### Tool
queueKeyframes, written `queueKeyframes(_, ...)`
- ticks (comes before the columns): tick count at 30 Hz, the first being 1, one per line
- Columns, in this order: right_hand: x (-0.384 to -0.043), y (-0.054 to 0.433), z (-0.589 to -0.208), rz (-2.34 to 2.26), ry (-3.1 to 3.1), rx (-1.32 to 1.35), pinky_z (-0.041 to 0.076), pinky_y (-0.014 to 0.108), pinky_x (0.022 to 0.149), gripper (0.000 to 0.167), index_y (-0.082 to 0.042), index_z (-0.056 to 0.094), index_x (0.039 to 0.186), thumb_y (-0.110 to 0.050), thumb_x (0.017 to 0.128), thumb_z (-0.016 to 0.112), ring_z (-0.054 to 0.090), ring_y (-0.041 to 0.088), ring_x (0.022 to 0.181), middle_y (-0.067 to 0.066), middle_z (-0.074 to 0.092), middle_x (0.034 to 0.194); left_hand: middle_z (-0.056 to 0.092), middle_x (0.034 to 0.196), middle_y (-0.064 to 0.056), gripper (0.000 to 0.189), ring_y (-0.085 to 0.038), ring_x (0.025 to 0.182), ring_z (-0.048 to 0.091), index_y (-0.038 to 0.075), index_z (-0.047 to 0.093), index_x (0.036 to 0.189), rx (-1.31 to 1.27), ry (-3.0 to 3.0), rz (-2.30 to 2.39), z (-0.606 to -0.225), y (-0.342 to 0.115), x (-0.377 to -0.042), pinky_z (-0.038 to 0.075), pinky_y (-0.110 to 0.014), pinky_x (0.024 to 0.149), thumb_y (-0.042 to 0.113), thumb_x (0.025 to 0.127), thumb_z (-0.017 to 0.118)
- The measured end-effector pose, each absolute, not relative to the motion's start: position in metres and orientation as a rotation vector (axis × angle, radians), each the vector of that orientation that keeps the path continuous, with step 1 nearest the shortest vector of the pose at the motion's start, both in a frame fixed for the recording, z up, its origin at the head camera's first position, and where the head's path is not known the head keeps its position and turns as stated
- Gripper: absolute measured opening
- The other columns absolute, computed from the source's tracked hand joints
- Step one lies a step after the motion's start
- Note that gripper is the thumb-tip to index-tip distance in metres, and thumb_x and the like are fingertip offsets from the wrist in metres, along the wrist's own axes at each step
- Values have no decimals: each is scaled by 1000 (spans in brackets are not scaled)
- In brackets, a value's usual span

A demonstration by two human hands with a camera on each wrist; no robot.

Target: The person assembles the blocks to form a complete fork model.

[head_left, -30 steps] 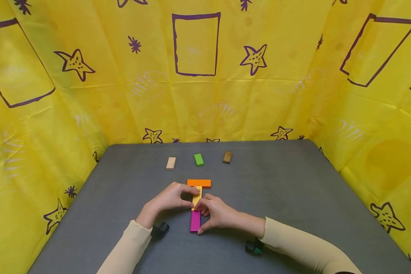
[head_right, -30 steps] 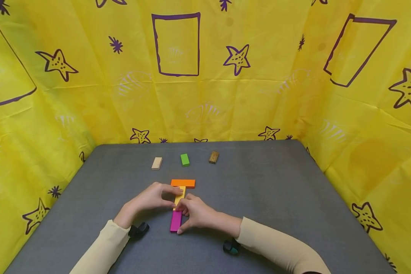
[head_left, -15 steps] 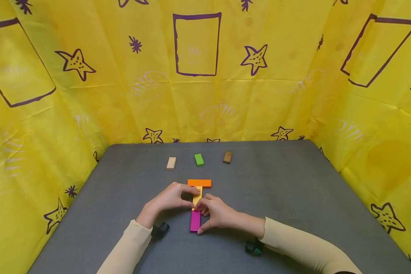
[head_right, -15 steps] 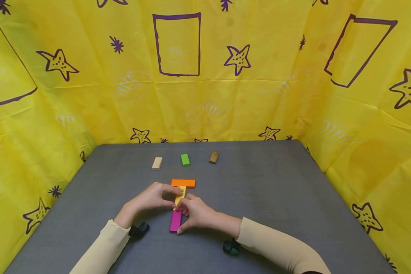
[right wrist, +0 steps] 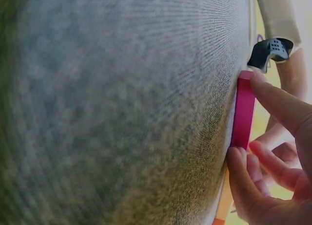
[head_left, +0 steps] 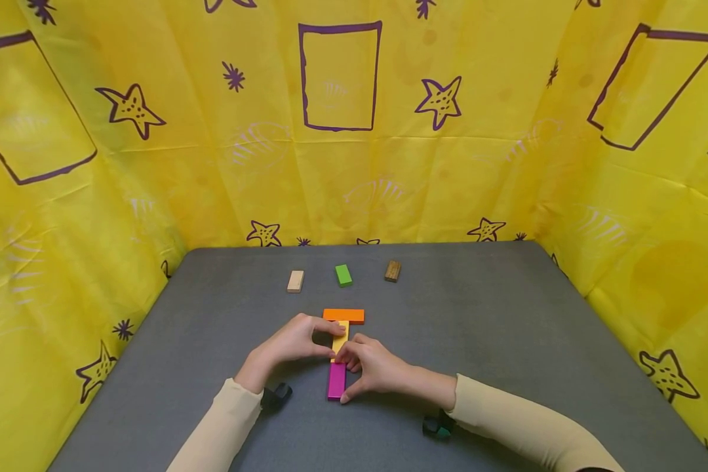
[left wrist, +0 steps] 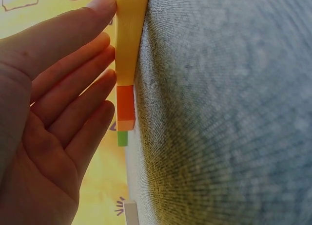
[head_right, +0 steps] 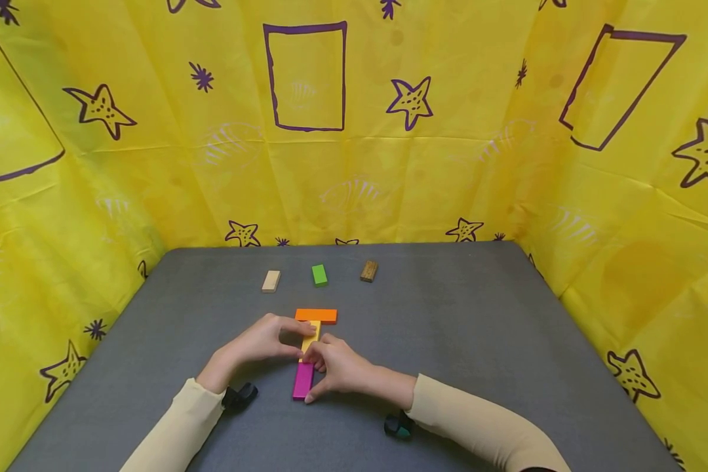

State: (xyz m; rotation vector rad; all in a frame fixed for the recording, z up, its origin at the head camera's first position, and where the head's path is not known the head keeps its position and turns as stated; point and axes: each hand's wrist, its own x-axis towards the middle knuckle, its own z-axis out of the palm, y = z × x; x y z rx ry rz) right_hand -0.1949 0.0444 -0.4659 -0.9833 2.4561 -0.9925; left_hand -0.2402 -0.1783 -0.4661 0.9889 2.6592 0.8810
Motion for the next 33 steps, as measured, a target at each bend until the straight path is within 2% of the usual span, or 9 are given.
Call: queueKeyframes(33, -197, 48, -461, -1007, 2427, -925, 51, 12, 75, 56, -16, 60, 110, -35, 65, 87, 58, 3, 86, -2, 54, 103, 66, 116, 15, 45, -10, 118, 57, 23, 67, 121, 982, 2642, 898, -465, -178, -240, 46, -37, 101, 30, 77, 79)
